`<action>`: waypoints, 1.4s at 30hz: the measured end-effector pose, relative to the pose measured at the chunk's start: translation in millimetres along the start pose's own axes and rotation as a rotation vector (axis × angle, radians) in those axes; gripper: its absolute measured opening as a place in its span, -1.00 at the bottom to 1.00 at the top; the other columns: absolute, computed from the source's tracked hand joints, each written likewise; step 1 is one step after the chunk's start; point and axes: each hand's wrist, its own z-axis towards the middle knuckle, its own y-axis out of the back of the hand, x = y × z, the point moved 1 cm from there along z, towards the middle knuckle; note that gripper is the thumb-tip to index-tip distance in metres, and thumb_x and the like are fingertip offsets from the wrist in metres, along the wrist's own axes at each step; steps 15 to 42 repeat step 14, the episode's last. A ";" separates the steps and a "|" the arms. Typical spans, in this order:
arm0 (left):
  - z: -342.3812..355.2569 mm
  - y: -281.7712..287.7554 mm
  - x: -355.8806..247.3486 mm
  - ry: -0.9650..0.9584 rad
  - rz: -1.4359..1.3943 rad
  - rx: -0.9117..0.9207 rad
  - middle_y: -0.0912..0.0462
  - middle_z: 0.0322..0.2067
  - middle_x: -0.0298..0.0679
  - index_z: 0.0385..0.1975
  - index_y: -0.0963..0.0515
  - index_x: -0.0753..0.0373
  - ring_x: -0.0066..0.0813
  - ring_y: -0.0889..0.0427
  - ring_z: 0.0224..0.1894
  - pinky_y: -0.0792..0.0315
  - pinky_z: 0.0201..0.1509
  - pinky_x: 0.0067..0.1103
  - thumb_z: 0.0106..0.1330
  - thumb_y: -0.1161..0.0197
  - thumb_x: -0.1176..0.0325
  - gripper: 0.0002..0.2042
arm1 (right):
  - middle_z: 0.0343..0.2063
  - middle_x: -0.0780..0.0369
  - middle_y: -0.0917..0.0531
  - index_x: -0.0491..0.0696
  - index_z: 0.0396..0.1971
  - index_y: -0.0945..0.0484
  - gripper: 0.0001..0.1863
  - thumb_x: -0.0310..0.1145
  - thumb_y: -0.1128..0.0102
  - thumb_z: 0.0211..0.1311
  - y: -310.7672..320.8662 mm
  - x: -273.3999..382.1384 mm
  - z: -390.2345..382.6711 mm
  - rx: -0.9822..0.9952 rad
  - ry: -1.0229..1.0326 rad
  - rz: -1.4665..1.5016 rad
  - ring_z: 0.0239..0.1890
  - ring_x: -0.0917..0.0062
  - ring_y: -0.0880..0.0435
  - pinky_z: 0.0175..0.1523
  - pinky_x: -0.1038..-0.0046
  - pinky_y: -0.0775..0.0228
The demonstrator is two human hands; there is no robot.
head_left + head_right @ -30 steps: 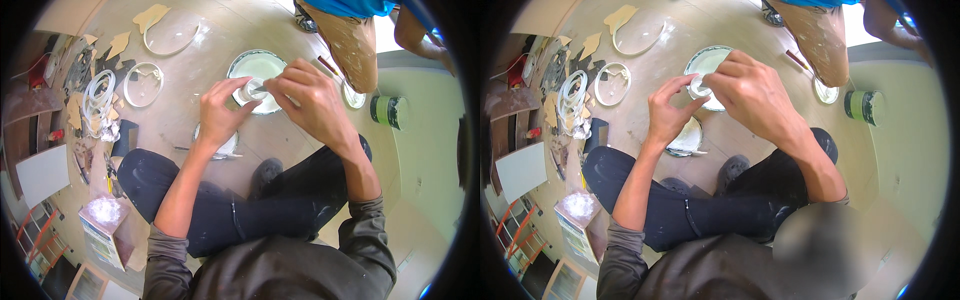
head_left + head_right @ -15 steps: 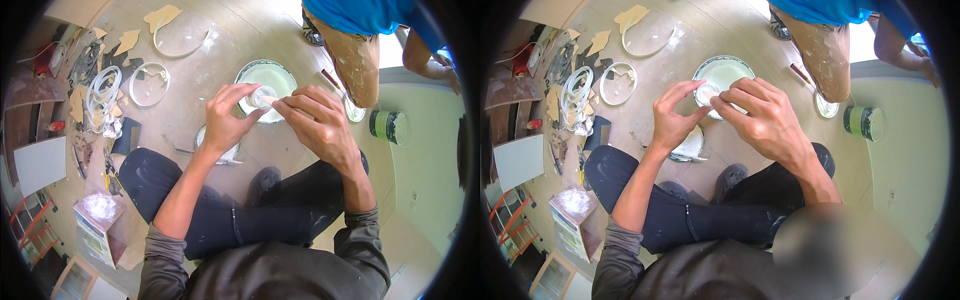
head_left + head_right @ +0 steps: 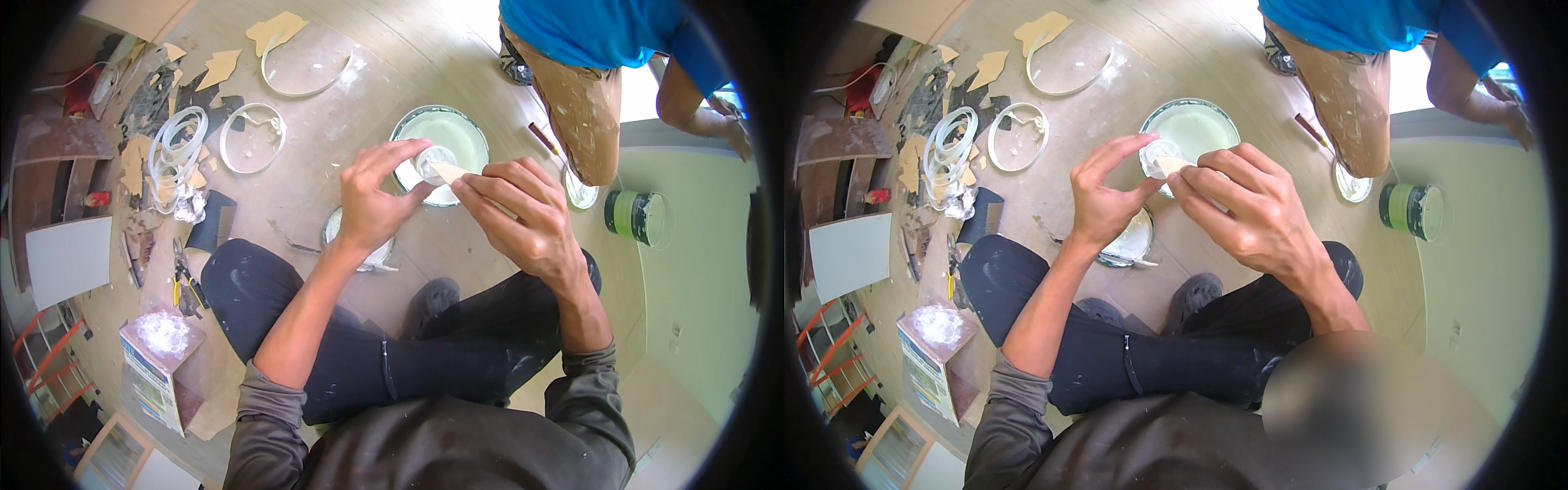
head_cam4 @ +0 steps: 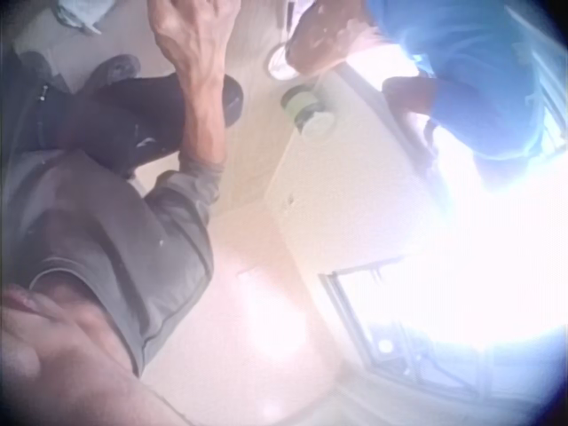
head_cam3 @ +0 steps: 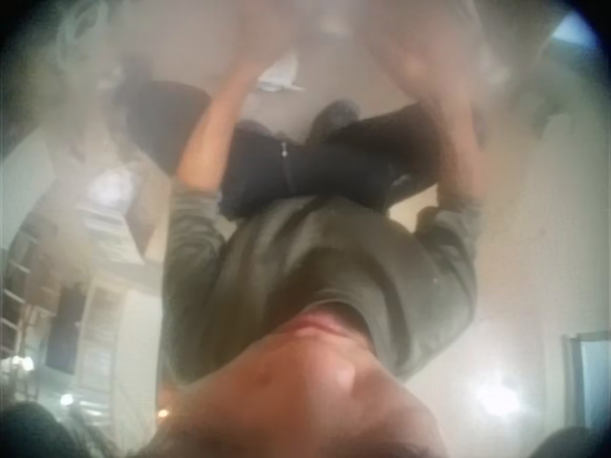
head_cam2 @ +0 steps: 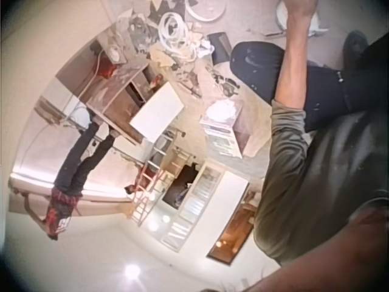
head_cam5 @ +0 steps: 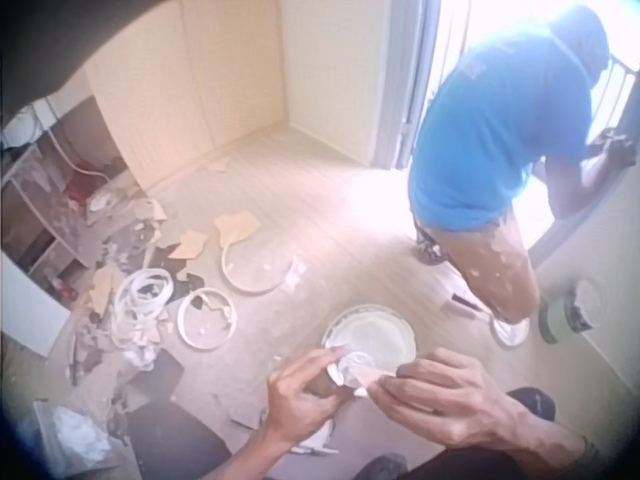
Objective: The person cleans a paintbrush and a plastic cup at a sink, then sits on the floor to wipe the cup with a cloth and dip the brush into a paint can. The person handles a paintbrush, plastic cup, cloth, and paint can.
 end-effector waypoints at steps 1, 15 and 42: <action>0.5 0.2 -1.3 -0.005 -0.005 0.000 -0.76 -0.08 -0.19 -0.02 -0.70 0.21 -0.28 -0.74 -0.02 -0.58 0.09 -0.45 -0.06 -0.56 0.57 -0.51 | -0.33 0.23 -0.66 -0.18 -0.27 -0.72 -0.64 -0.52 -0.38 -0.22 -0.4 -1.5 -1.2 0.000 -0.032 0.025 -0.23 0.44 -0.68 -0.22 0.40 -0.55; -3.4 -4.0 4.5 0.015 0.042 0.017 -0.71 -0.02 -0.17 0.01 -0.71 0.15 -0.25 -0.71 -0.01 -0.58 0.07 -0.44 -0.05 -0.61 0.48 -0.49 | -0.34 0.22 -0.80 -0.09 -0.19 -0.79 -0.84 -0.51 -0.31 0.28 -24.1 -40.6 -19.7 -0.018 -0.974 0.730 -0.36 0.44 -0.73 -0.14 0.51 -0.54; -3.4 -4.0 4.5 0.015 0.042 0.017 -0.71 -0.02 -0.17 0.01 -0.71 0.15 -0.25 -0.71 -0.01 -0.58 0.07 -0.44 -0.05 -0.61 0.48 -0.49 | -0.34 0.22 -0.80 -0.09 -0.19 -0.79 -0.84 -0.51 -0.31 0.28 -24.1 -40.6 -19.7 -0.018 -0.974 0.730 -0.36 0.44 -0.73 -0.14 0.51 -0.54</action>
